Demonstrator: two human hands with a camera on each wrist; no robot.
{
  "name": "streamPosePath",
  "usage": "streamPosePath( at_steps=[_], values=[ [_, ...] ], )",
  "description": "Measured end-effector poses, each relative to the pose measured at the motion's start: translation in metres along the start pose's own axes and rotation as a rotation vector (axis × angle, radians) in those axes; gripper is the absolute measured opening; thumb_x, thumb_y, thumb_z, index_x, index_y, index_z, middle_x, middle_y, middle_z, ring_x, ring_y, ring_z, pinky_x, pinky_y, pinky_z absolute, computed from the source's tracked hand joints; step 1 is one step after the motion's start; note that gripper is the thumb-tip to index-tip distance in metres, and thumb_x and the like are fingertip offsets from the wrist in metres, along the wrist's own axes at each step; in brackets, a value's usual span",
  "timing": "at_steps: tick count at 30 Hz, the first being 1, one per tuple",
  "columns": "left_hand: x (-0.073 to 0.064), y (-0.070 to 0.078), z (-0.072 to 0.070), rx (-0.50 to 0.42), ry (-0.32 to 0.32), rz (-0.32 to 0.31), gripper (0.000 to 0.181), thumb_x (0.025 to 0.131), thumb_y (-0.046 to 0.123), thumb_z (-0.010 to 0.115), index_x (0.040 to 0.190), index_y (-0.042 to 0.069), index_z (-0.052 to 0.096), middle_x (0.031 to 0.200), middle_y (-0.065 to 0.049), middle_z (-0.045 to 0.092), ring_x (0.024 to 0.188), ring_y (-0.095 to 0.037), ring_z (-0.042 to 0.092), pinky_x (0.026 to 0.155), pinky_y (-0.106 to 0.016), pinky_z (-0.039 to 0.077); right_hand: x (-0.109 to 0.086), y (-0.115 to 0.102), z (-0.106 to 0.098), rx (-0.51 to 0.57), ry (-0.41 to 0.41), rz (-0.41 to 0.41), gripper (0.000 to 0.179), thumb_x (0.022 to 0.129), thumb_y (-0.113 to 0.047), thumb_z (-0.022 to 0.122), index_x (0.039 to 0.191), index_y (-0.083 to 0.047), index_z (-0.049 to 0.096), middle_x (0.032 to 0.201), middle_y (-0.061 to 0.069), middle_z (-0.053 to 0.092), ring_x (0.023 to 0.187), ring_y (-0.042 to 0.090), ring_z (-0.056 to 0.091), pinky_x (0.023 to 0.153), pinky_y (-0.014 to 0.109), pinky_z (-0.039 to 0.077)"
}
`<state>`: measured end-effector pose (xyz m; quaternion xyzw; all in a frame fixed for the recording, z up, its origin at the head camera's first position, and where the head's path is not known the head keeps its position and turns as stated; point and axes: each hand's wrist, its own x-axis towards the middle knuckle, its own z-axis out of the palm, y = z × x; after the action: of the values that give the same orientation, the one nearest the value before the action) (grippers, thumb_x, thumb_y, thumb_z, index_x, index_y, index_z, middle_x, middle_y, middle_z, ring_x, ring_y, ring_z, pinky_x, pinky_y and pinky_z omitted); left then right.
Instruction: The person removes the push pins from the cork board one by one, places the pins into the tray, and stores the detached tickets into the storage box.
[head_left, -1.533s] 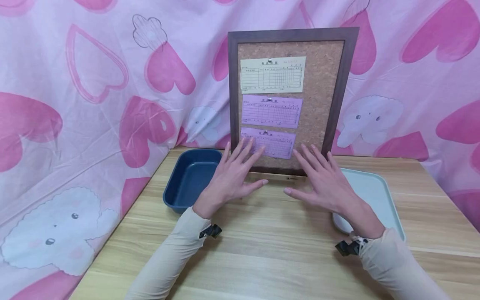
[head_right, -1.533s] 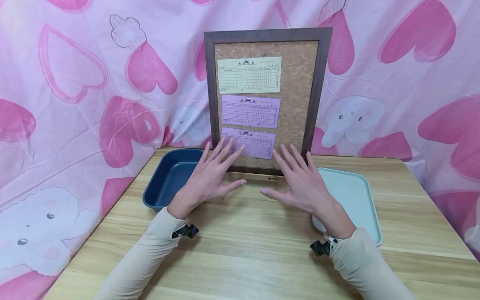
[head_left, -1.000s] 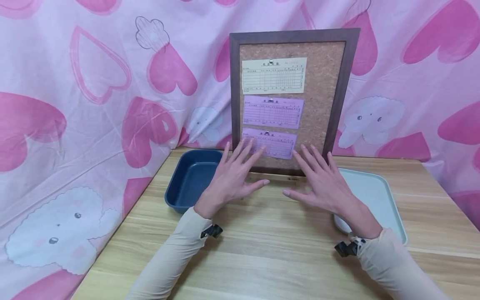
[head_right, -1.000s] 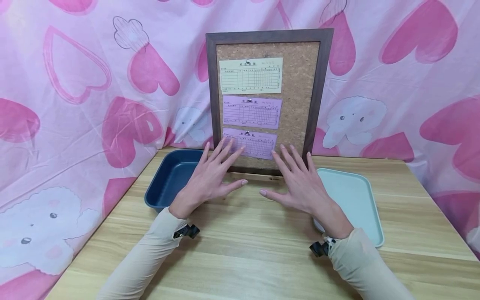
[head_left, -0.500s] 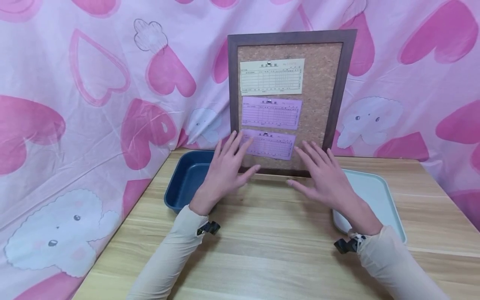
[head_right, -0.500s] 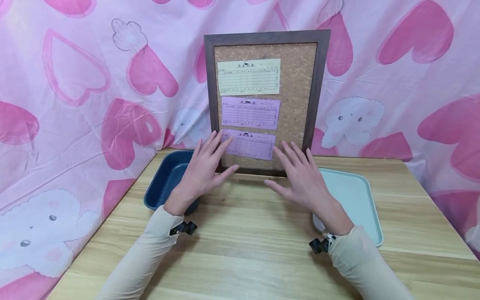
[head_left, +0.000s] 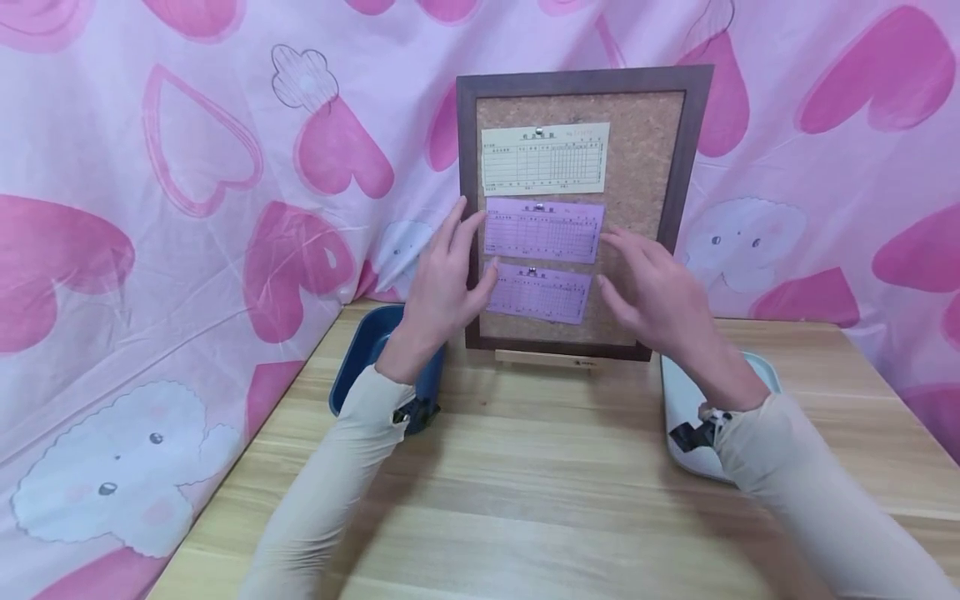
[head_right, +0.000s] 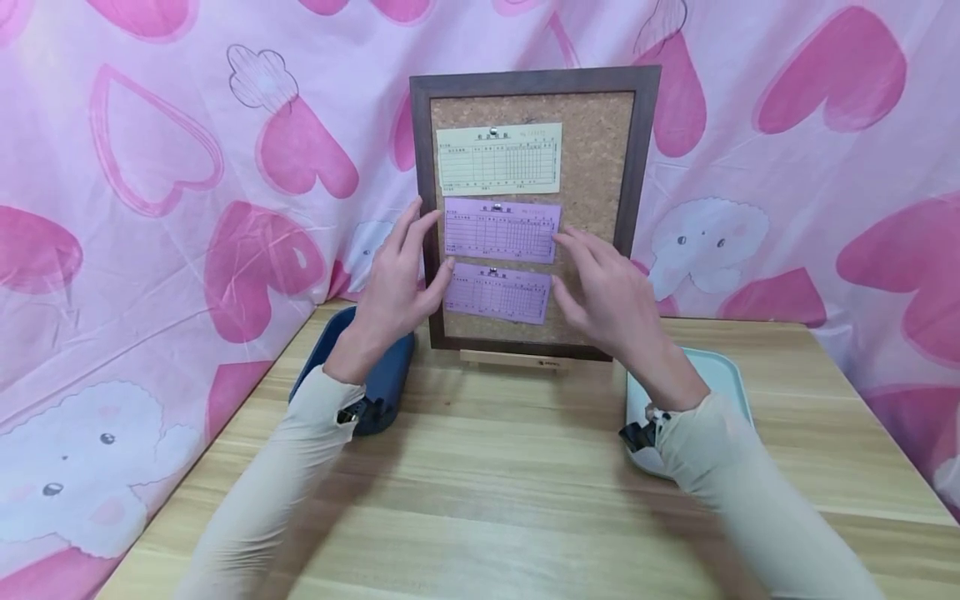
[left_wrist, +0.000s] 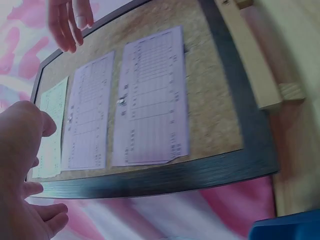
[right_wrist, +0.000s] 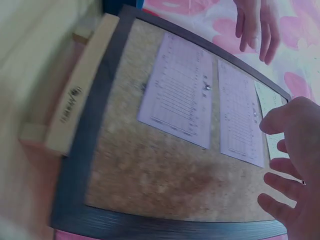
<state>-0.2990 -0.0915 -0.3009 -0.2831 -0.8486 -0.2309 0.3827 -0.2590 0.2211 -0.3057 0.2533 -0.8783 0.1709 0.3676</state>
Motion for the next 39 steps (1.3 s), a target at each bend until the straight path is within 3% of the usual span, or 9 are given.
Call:
streamPosePath(
  at_steps=[4, 11, 15, 19, 21, 23, 31, 39],
  values=[
    [0.016, -0.002, -0.002, -0.013, 0.017, -0.023, 0.062, 0.101, 0.03, 0.071, 0.156, 0.006, 0.051, 0.172, -0.021, 0.04, 0.149, -0.038, 0.054, 0.121, -0.058, 0.046, 0.019, 0.001, -0.008, -0.021, 0.0, -0.023, 0.055, 0.098, -0.018, 0.074, 0.15, -0.006, 0.059, 0.149, 0.019, 0.066, 0.137, 0.041, 0.062, 0.109, 0.061, 0.054],
    [0.038, -0.005, -0.004, -0.043, 0.023, -0.058, 0.059, 0.103, 0.028, 0.067, 0.155, 0.005, 0.051, 0.171, -0.018, 0.041, 0.141, -0.037, 0.06, 0.117, -0.047, 0.052, 0.049, 0.002, -0.02, -0.065, 0.002, -0.055, 0.05, 0.099, -0.012, 0.071, 0.148, -0.007, 0.062, 0.139, 0.02, 0.071, 0.129, 0.041, 0.065, 0.102, 0.06, 0.057],
    [0.048, -0.006, -0.005, -0.056, 0.028, -0.078, 0.057, 0.103, 0.026, 0.066, 0.154, 0.006, 0.052, 0.171, -0.019, 0.041, 0.125, -0.034, 0.068, 0.105, -0.043, 0.059, 0.065, -0.001, -0.023, -0.077, 0.006, -0.056, 0.046, 0.1, -0.011, 0.069, 0.146, -0.008, 0.064, 0.135, 0.019, 0.073, 0.124, 0.04, 0.067, 0.095, 0.057, 0.059],
    [0.058, -0.006, -0.006, -0.081, 0.033, -0.105, 0.056, 0.103, 0.024, 0.067, 0.153, 0.006, 0.052, 0.171, -0.017, 0.041, 0.132, -0.031, 0.065, 0.111, -0.038, 0.056, 0.082, -0.005, -0.022, -0.086, 0.008, -0.025, 0.043, 0.101, -0.013, 0.066, 0.144, -0.007, 0.065, 0.127, 0.017, 0.075, 0.116, 0.037, 0.068, 0.085, 0.055, 0.06],
    [0.063, -0.006, -0.006, -0.096, 0.039, -0.117, 0.055, 0.102, 0.023, 0.067, 0.153, 0.006, 0.052, 0.171, -0.016, 0.04, 0.149, -0.029, 0.054, 0.123, -0.036, 0.046, 0.091, -0.008, -0.021, -0.084, 0.009, 0.0, 0.042, 0.102, -0.015, 0.065, 0.143, -0.007, 0.064, 0.122, 0.016, 0.075, 0.112, 0.036, 0.068, 0.081, 0.054, 0.06],
    [0.068, -0.006, -0.005, -0.108, 0.045, -0.129, 0.056, 0.102, 0.023, 0.067, 0.153, 0.007, 0.053, 0.172, -0.015, 0.039, 0.154, -0.027, 0.049, 0.127, -0.034, 0.041, 0.098, -0.012, -0.019, -0.072, 0.003, 0.018, 0.041, 0.103, -0.016, 0.065, 0.144, -0.008, 0.064, 0.12, 0.015, 0.074, 0.111, 0.035, 0.067, 0.081, 0.055, 0.06],
    [0.086, -0.007, 0.001, -0.108, 0.065, -0.187, 0.057, 0.101, 0.029, 0.068, 0.154, 0.011, 0.053, 0.176, -0.015, 0.029, 0.155, -0.026, 0.046, 0.122, -0.034, 0.045, 0.121, -0.022, -0.002, -0.004, -0.01, 0.053, 0.037, 0.104, -0.018, 0.067, 0.14, -0.007, 0.067, 0.121, 0.014, 0.073, 0.116, 0.033, 0.066, 0.095, 0.052, 0.058],
    [0.101, -0.007, 0.005, -0.129, 0.064, -0.219, 0.068, 0.101, 0.03, 0.068, 0.163, 0.014, 0.045, 0.176, -0.017, 0.027, 0.156, -0.029, 0.045, 0.126, -0.033, 0.04, 0.142, -0.028, 0.003, 0.006, -0.084, 0.156, 0.043, 0.106, -0.025, 0.064, 0.147, -0.011, 0.063, 0.123, 0.01, 0.07, 0.105, 0.027, 0.063, 0.086, 0.046, 0.053]
  ],
)
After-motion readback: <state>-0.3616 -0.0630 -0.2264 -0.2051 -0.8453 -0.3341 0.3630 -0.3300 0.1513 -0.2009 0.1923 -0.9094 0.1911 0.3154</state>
